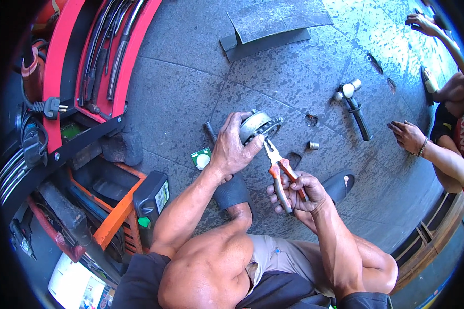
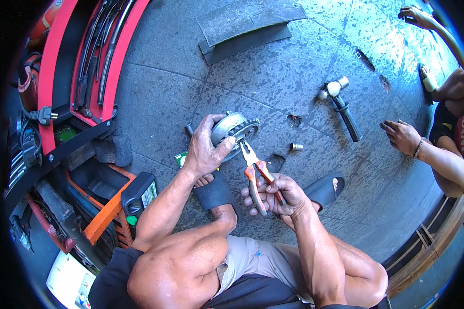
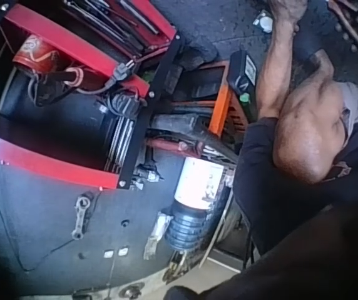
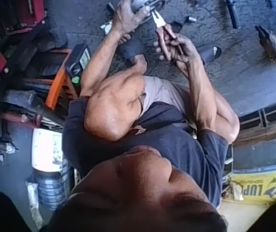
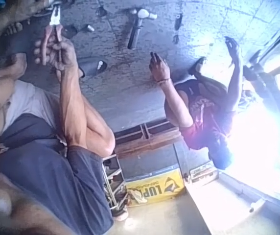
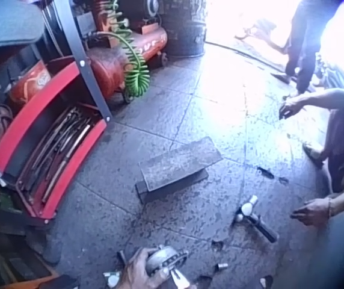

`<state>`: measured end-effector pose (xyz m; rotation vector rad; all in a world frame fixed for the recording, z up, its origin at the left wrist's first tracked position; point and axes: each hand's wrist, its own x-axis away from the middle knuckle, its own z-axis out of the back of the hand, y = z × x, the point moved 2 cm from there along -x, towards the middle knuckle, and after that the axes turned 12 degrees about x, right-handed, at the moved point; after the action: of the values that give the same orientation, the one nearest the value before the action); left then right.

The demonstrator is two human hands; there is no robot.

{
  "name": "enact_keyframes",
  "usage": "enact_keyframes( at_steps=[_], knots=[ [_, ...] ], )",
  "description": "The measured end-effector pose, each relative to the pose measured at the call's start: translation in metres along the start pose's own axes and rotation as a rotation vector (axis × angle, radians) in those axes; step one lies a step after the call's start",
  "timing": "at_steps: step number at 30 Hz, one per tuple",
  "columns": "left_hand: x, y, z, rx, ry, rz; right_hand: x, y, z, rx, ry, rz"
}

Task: Disassembling and repairing a motorcycle clutch hub assembly using a hammer, punch, and pliers.

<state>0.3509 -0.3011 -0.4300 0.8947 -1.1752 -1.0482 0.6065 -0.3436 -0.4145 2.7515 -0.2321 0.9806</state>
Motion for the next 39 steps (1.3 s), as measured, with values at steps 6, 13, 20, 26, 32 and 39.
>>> enact_keyframes(
  at_steps=[6,13,20,26,32,39],
  knots=[
    [0.004,0.002,-0.002,0.001,0.039,-0.057,-0.001,0.006,-0.009,-0.02,0.019,-0.003],
    [-0.002,0.004,-0.009,-0.041,0.036,-0.162,0.001,0.001,-0.027,0.743,0.473,-0.018],
    [-0.007,0.011,-0.01,-0.063,0.01,-0.15,0.006,-0.019,-0.048,1.966,0.715,-0.074],
    [-0.008,0.014,-0.012,-0.072,-0.004,-0.161,0.008,-0.027,-0.066,2.299,0.78,-0.126],
    [-0.014,0.012,-0.013,-0.064,0.051,-0.092,0.011,-0.024,-0.059,2.371,0.836,-0.01],
    [-0.015,0.003,0.004,0.005,0.007,-0.169,0.005,-0.028,-0.027,1.001,0.379,-0.075]
  ],
)
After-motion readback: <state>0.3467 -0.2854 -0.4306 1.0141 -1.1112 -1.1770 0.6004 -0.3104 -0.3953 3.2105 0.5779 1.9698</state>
